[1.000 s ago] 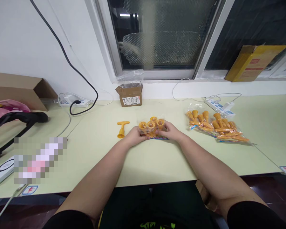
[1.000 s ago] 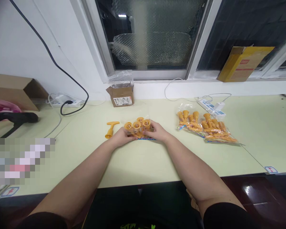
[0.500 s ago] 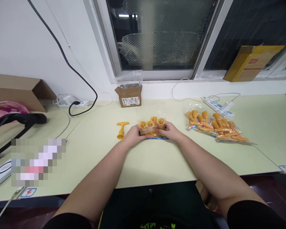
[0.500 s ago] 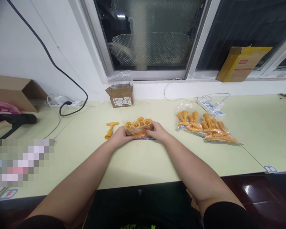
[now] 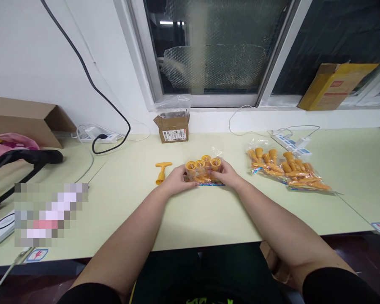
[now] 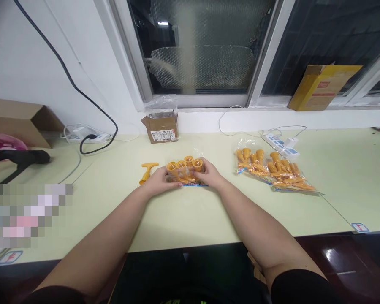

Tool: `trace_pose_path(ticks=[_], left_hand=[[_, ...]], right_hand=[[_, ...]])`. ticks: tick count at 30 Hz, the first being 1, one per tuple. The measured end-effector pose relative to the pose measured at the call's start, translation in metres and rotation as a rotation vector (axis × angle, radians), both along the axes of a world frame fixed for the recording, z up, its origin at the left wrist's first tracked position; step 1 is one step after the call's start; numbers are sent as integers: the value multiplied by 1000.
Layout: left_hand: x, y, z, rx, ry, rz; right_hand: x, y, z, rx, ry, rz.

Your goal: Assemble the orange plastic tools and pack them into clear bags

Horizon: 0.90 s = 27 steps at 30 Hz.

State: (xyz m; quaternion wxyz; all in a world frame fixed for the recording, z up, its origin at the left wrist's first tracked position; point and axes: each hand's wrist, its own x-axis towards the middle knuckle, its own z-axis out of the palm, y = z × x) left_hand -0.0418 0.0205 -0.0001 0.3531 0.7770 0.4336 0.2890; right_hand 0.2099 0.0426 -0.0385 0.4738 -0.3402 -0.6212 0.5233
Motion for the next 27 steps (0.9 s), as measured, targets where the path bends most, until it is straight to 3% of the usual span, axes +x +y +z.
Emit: trace_pose_path(ticks=[3, 5, 9, 12, 17, 21, 27], left_hand=[[-15, 6, 7, 204, -24, 111], [-27, 12, 9, 256, -4, 314], [-48, 23, 6, 124, 313, 717], [-54, 24, 5, -25, 483, 794], [-60, 23, 9, -123, 516, 733], [-63, 23, 13, -95, 286, 767], [-54, 19, 23, 142, -505, 721]], right_hand=[[0, -1, 3, -13, 14, -3], [0, -3, 6, -28, 28, 10], [0, -7, 10, -19, 37, 36], [0, -8, 12, 24, 6, 31], [-1, -9, 13, 42, -20, 33], [-1, -8, 12, 53, -35, 34], [1, -3, 4, 119, -82, 41]])
